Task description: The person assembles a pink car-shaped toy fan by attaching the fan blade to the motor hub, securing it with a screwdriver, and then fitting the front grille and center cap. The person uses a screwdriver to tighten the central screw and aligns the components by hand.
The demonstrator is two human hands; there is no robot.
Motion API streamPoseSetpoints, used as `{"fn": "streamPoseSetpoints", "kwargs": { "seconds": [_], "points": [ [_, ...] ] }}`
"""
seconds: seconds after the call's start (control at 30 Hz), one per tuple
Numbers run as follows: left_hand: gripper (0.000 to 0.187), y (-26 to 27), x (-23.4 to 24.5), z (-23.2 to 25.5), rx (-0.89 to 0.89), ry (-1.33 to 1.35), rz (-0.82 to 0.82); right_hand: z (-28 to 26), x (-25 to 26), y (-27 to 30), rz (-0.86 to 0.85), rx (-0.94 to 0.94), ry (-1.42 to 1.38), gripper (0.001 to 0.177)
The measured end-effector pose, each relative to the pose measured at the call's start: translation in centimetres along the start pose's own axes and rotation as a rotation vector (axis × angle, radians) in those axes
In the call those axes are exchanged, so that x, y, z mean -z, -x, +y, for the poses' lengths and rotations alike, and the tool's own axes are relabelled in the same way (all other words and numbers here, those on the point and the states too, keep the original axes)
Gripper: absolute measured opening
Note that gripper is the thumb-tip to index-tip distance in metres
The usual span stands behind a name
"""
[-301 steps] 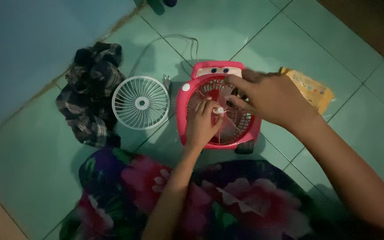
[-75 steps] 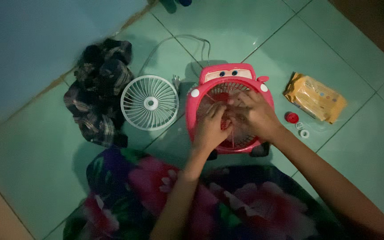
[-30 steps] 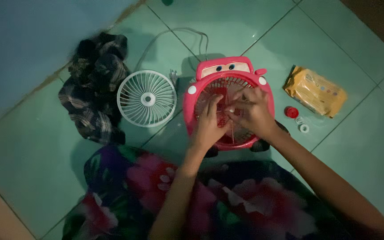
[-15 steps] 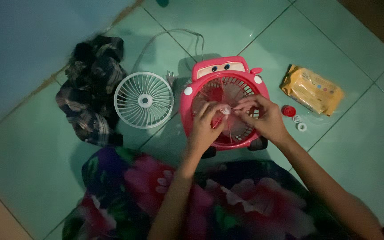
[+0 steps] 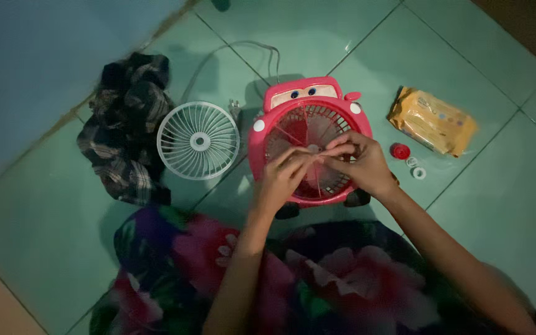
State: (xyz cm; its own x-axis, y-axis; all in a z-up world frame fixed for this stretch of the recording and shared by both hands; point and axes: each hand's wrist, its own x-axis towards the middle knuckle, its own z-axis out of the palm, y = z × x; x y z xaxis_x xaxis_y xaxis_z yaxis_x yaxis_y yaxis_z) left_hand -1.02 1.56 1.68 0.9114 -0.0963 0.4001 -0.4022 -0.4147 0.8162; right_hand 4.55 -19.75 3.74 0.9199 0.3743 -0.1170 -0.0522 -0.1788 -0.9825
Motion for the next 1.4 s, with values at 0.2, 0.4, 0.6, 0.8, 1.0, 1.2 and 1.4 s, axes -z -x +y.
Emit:
{"fn": "streamPoseSetpoints", "kwargs": {
  "seconds": [0.2, 0.4, 0.6, 0.8, 1.0, 1.2, 1.4],
  "points": [
    [0.014, -0.4, 0.0, -1.4, 0.072, 0.015, 0.121, 0.5, 1.7, 0.3, 0.082, 0.011, -0.062, 0.021],
    [0.015, -0.7, -0.4, -2.8, 0.095, 0.008, 0.01, 2.3, 3.2, 1.0, 0.083, 0.061, -0.107, 0.024],
    [0.011, -1.0, -1.2, -3.7, -0.073, -0.217, 0.033, 2.5, 3.5, 1.5, 0.186, 0.025, 0.05, 0.02],
    [0.013, -0.8, -1.1, -2.9, -0.1, -0.291, 0.053, 3.2, 4.0, 1.5, 0.212, 0.069, 0.091, 0.019],
    [0.013, -0.4, -1.3, -3.3, 0.009, -0.238, 0.036, 3.3, 4.0, 1.8, 0.22, 0.007, 0.056, 0.018],
    [0.013, -0.1, -1.4, -3.8, 0.073, -0.149, 0.01, 3.6, 4.0, 1.6, 0.201, 0.106, -0.023, 0.02],
    [0.012, -0.3, -1.4, -3.8, 0.004, -0.195, 0.018, 3.2, 4.1, 1.7, 0.223, 0.077, 0.072, 0.018]
  ]
}}
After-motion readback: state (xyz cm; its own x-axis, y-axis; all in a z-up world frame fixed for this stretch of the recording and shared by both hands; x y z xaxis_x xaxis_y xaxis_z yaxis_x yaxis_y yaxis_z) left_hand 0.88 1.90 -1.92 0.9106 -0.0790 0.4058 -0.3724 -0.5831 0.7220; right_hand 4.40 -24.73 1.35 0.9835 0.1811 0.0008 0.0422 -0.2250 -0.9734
